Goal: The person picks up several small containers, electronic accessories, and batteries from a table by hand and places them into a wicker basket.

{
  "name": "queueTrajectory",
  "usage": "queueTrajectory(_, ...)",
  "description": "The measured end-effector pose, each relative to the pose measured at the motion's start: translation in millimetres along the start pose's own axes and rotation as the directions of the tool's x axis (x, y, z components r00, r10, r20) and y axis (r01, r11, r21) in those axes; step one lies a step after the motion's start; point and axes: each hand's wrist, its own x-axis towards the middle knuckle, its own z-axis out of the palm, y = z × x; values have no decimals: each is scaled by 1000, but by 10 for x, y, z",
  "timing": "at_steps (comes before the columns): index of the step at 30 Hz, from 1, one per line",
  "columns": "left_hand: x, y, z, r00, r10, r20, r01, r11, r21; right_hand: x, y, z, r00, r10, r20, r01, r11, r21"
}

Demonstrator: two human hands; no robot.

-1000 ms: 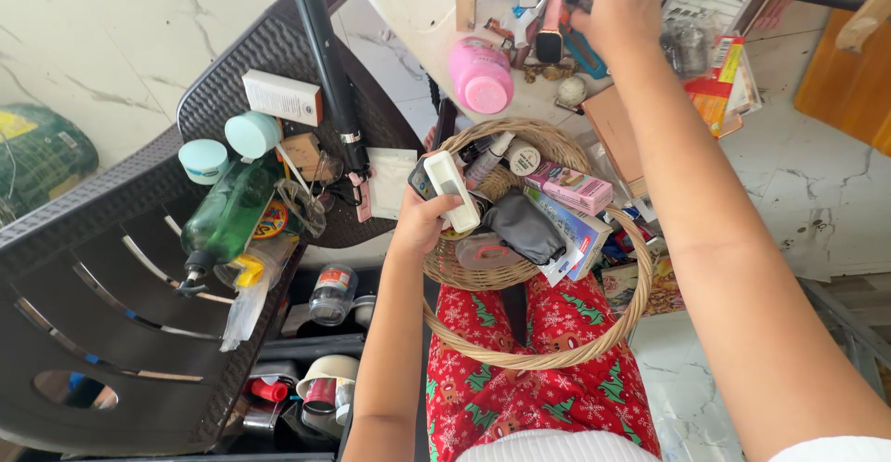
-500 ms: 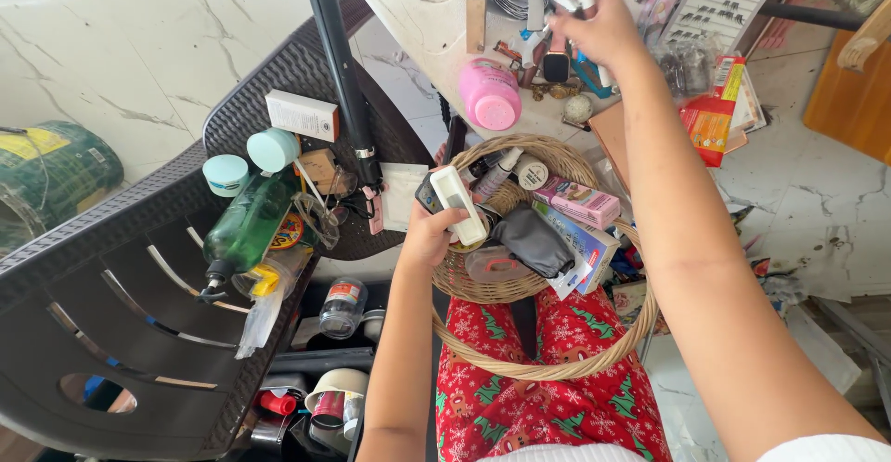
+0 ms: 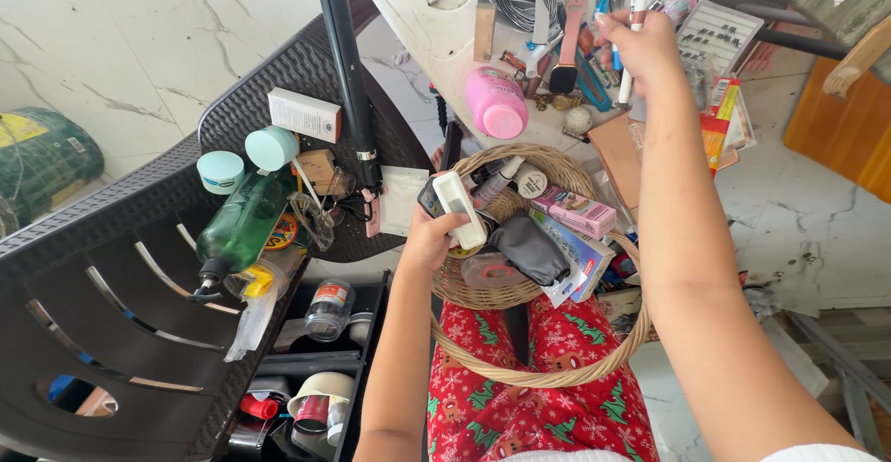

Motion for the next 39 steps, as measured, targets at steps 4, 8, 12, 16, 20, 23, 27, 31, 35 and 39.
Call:
queueTrajectory(4, 55, 0, 23, 999, -32, -23, 34, 995, 91, -205, -157, 271, 994, 38, -99, -80, 881, -466)
queueTrajectory(8, 91, -34, 79, 1000, 17, -1, -16, 927, 374, -422, -131, 577, 848, -282, 449, 529, 386, -756)
queueTrajectory(12, 87, -48, 112, 999, -34, -7, 34, 915, 402, -485, -43, 666, 738, -427, 523, 584, 15, -812)
queueTrajectory(16, 105, -53, 114, 998, -42, -44, 55, 920, 387, -404, 26, 583, 675, -455, 580, 636, -40, -771)
queueTrajectory(20, 134, -37, 115, 996, 4, -88, 30, 927, 374, -380, 52, 554, 630, -441, 639, 667, -114, -736)
queueTrajectory(23, 212, 67, 131, 995, 99, -9, -88, 917, 389, -417, 88, 606, 657, -410, 633, 641, -137, -755)
queueTrajectory(27, 339, 245, 351, 977, 104, 185, -160, 934, 319, -427, 99, 635, 663, -469, 584, 638, -54, -768)
queueTrajectory(31, 542, 281, 582, 990, -41, 137, 41, 999, 3, -449, 151, 579, 533, -743, 404, 737, 172, -654)
queueTrajectory(35, 658, 303, 514, 963, -117, 241, 126, 992, -23, -562, 214, 324, 976, -201, 86, 189, 973, 130)
queueTrajectory(39, 752, 301, 413, 961, -95, 258, 114, 992, -58, -897, 272, 18, 865, -1, 501, -238, 880, 412)
